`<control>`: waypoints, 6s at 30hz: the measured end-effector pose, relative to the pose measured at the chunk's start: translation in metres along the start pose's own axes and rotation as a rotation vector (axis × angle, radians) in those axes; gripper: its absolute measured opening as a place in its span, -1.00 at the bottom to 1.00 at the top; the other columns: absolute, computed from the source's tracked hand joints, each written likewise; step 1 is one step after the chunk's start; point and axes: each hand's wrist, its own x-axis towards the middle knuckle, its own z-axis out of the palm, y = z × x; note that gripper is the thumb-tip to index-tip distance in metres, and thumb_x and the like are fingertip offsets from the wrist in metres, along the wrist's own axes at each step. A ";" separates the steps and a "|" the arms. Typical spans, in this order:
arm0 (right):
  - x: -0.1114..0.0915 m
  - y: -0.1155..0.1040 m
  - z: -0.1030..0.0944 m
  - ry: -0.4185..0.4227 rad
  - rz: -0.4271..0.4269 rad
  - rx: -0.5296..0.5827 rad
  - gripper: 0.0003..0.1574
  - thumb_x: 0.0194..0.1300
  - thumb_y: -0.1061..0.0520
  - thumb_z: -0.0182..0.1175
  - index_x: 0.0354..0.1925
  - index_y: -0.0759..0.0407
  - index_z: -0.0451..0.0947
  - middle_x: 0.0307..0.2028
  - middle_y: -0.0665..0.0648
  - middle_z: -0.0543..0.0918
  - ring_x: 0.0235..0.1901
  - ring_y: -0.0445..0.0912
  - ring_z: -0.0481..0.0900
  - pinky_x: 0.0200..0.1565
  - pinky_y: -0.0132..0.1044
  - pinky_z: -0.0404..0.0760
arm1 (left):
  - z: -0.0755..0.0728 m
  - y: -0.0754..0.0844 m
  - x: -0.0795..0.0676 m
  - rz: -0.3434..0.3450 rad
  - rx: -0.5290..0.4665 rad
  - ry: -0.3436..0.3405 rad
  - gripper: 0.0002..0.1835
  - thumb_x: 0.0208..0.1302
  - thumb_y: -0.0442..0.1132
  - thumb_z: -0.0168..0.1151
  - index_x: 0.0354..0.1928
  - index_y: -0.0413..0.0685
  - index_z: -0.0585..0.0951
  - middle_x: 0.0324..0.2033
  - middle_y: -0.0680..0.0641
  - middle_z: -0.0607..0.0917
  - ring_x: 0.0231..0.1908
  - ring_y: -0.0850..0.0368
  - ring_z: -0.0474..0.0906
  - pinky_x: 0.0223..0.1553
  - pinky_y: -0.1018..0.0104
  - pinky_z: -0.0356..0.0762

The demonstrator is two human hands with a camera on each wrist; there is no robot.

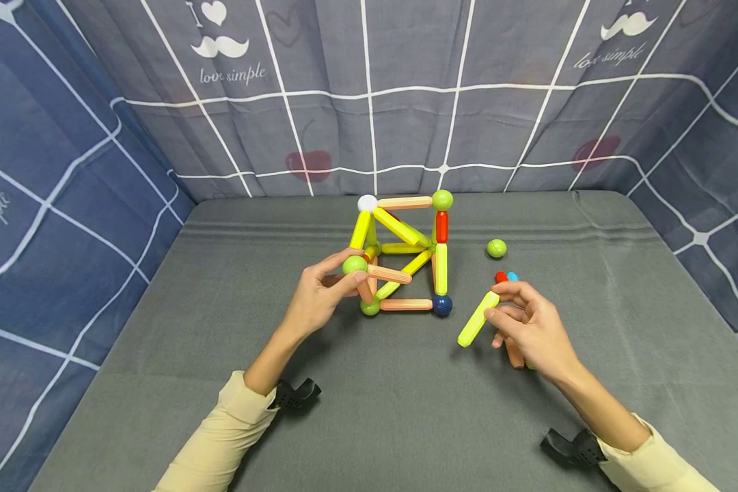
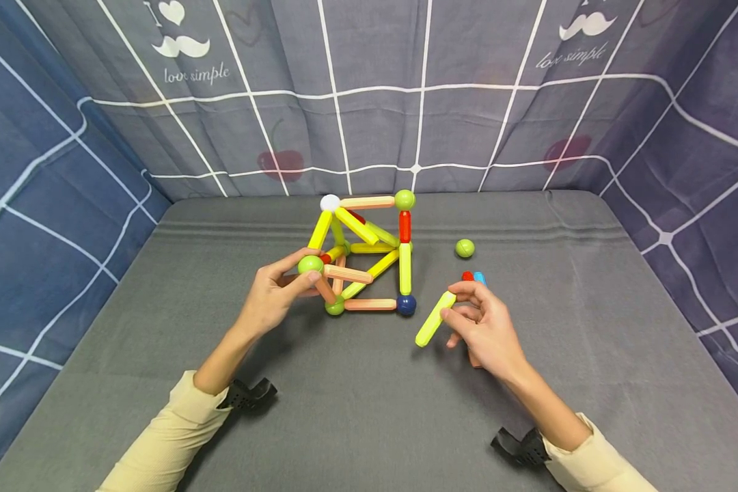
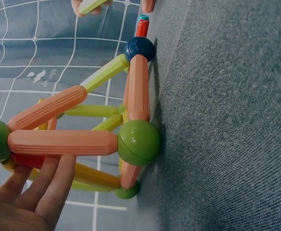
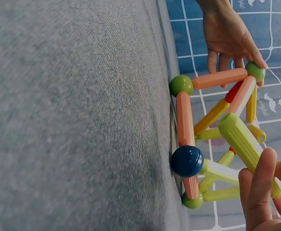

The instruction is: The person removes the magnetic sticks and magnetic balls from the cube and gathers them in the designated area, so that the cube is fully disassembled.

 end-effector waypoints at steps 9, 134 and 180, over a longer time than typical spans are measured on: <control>-0.008 0.001 -0.011 -0.009 -0.011 0.074 -0.65 0.36 0.38 0.17 0.08 0.34 0.35 -0.66 0.31 0.46 -0.81 0.16 0.37 -0.75 -0.07 0.47 | 0.000 0.000 -0.001 -0.028 0.018 0.017 -0.59 0.37 -0.35 0.26 0.22 -0.27 0.54 0.12 -0.22 0.59 -0.14 -0.21 0.69 -0.17 0.09 0.68; 0.061 -0.024 0.093 -0.258 -0.074 -0.248 -0.63 0.35 0.27 0.24 0.12 0.12 0.59 -0.12 0.21 0.64 -0.35 0.22 0.60 -0.68 -0.15 0.54 | 0.005 0.001 0.001 -0.004 0.014 0.041 -0.61 0.36 -0.37 0.26 0.18 -0.37 0.54 0.09 -0.22 0.58 -0.16 -0.20 0.69 -0.19 0.11 0.68; 0.057 -0.013 0.103 -0.308 -0.009 -0.089 -0.66 0.31 0.44 0.21 0.04 0.28 0.56 -0.12 0.37 0.68 -0.18 0.23 0.67 -0.47 -0.08 0.70 | 0.002 0.002 0.003 -0.014 -0.001 0.020 -0.60 0.36 -0.37 0.26 0.20 -0.35 0.53 0.10 -0.25 0.57 -0.16 -0.04 0.70 -0.17 0.09 0.68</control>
